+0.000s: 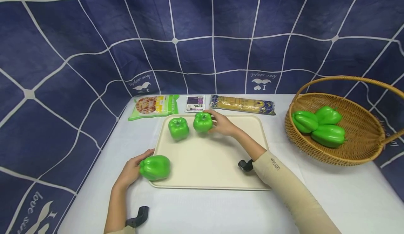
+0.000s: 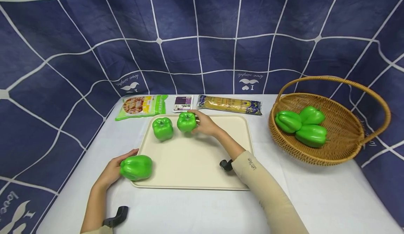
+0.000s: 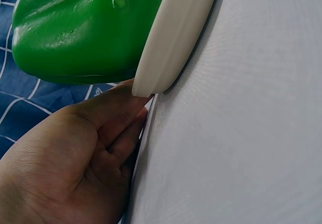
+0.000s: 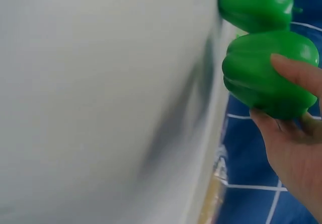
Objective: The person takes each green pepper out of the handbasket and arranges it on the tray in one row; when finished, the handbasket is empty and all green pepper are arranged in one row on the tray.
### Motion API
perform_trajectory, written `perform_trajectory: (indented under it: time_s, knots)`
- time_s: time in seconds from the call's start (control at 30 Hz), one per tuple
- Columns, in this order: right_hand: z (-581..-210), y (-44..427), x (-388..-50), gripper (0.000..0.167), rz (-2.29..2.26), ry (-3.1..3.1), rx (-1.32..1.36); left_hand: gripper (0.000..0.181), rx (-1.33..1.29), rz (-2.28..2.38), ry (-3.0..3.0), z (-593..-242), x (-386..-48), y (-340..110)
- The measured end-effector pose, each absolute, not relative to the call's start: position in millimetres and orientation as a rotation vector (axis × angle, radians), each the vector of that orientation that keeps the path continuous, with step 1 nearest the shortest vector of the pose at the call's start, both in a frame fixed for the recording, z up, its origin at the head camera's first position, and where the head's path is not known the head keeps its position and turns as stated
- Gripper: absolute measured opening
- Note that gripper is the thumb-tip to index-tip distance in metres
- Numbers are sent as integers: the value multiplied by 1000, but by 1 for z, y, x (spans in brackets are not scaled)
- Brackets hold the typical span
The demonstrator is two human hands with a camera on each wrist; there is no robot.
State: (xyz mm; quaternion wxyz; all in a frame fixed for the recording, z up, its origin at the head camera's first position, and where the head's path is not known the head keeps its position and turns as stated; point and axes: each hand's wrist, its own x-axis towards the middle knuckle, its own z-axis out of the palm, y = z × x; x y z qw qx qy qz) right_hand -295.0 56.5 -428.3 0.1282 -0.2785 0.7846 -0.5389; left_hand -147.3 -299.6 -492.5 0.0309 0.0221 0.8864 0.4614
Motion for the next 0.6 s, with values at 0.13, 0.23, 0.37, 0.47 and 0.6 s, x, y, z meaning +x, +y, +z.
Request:
perform_trajectory:
  time_s: [0.13, 0.23, 0.37, 0.47, 0.6]
  knots:
    - [-437, 49, -298, 87, -1584, 2233, -792, 43, 66, 1420, 2734, -493, -147, -300]
    - [-440, 44, -299, 89, -1588, 2204, -801, 44, 68, 1421, 2733, -493, -147, -300]
    - [-436, 40, -296, 91, -1578, 2173, -806, 45, 65, 1422, 2728, -492, -147, -300]
    - [-435, 38, -296, 91, -1572, 2160, -804, 45, 63, 1423, 2725, -492, -147, -299]
    - [-440, 36, -299, 91, -1580, 2146, -808, 44, 57, 1427, 2723, -492, -147, -299]
